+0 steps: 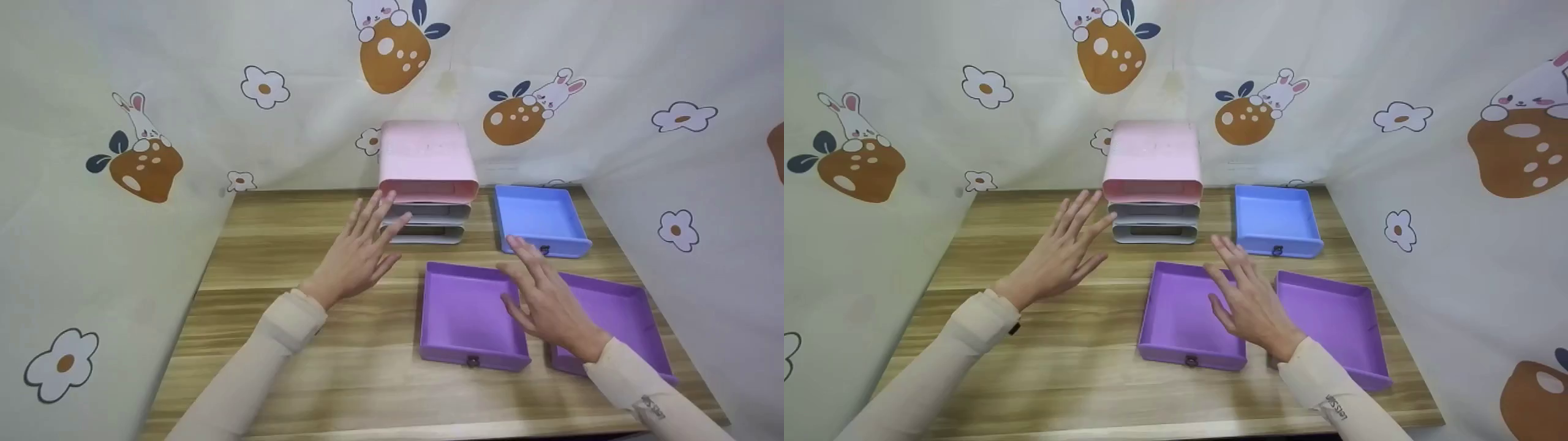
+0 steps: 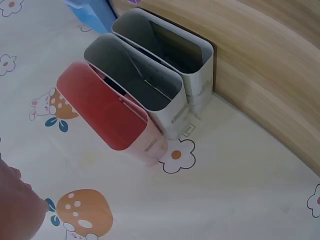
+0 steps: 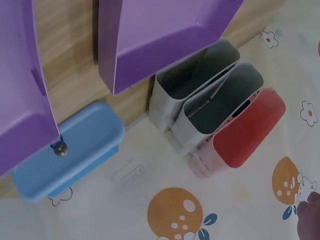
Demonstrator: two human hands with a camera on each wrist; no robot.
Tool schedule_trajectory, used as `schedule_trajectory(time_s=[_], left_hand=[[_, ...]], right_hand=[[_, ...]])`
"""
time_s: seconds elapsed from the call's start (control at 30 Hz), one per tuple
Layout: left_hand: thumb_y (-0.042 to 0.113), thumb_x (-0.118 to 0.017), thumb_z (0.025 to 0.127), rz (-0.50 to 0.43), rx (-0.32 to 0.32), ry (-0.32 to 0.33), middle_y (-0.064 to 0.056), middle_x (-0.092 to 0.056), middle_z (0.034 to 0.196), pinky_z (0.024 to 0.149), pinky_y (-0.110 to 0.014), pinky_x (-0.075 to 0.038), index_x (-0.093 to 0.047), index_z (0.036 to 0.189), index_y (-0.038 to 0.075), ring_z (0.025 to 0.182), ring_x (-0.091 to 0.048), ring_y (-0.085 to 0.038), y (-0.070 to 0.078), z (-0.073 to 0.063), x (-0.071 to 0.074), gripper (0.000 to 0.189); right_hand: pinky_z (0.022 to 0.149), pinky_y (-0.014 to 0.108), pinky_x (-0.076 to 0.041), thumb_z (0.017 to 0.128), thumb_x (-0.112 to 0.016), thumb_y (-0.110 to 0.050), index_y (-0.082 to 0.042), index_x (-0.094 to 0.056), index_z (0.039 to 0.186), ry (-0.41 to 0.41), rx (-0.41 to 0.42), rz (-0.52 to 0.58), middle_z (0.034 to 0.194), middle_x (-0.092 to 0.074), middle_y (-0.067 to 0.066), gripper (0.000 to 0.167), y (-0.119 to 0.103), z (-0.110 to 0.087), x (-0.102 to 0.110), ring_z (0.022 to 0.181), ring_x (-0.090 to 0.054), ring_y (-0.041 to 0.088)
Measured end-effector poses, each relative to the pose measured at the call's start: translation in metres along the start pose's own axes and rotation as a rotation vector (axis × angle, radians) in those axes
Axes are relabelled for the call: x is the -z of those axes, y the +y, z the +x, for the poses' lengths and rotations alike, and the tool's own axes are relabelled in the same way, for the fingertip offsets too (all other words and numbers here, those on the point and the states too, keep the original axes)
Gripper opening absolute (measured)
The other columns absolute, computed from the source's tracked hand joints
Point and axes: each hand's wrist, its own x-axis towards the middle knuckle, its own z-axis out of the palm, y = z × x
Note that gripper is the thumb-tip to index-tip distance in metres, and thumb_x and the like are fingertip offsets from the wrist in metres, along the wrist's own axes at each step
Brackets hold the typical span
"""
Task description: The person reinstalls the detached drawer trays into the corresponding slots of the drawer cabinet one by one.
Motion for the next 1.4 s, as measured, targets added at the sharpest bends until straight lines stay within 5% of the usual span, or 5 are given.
schedule_trajectory(time_s=[0.1,0.33,0.47,0.8,1.4], left_hand=[[0.041,-0.042,0.103,-0.086,0.041,-0.061,-0.024,-0.015,0.165,0.129,-0.057,-0.015,-0.026,0.156,0.014,0.154,-0.018,-0.043,-0.012,0.021,-0.006,0.061],[0.040,-0.039,0.104,-0.209,0.141,-0.213,-0.022,-0.017,0.164,0.130,-0.054,-0.015,-0.033,0.151,0.012,0.154,-0.019,-0.040,-0.036,0.068,-0.015,0.054],[0.037,-0.040,0.104,-0.225,0.168,-0.258,-0.022,-0.026,0.161,0.130,-0.052,-0.019,-0.039,0.145,0.010,0.152,-0.024,-0.039,-0.050,0.090,-0.020,0.049],[0.030,-0.043,0.103,-0.331,0.283,-0.340,-0.018,-0.027,0.162,0.129,-0.052,-0.021,-0.043,0.143,0.011,0.152,-0.023,-0.038,-0.079,0.112,-0.042,0.044],[0.033,-0.041,0.102,-0.261,0.249,-0.390,-0.018,-0.036,0.157,0.127,-0.053,-0.025,-0.045,0.138,0.013,0.147,-0.031,-0.040,-0.076,0.147,-0.054,0.041]], right_hand=[[0.131,0.025,-0.007,0.087,-0.064,-0.027,-0.006,-0.061,0.123,-0.122,-0.065,0.009,0.156,-0.039,0.022,0.041,-0.008,-0.019,-0.008,0.142,-0.041,0.039],[0.112,0.053,-0.045,0.082,-0.076,-0.027,-0.013,-0.061,0.122,-0.283,-0.135,0.045,0.154,-0.044,0.017,0.045,-0.028,-0.054,-0.025,0.140,-0.046,0.036],[0.106,0.054,-0.050,0.082,-0.077,-0.025,-0.013,-0.061,0.119,-0.298,-0.102,0.084,0.147,-0.051,0.016,0.042,-0.038,-0.065,-0.034,0.135,-0.050,0.034],[0.096,0.042,-0.057,0.081,-0.076,-0.026,-0.015,-0.061,0.115,-0.344,-0.092,0.101,0.127,-0.061,0.005,0.038,-0.056,-0.087,-0.045,0.115,-0.061,0.021],[0.069,0.023,-0.048,0.085,-0.067,-0.013,-0.014,-0.064,0.099,-0.153,-0.026,-0.040,0.087,-0.054,-0.004,0.014,-0.052,-0.101,-0.041,0.078,-0.050,0.010]])
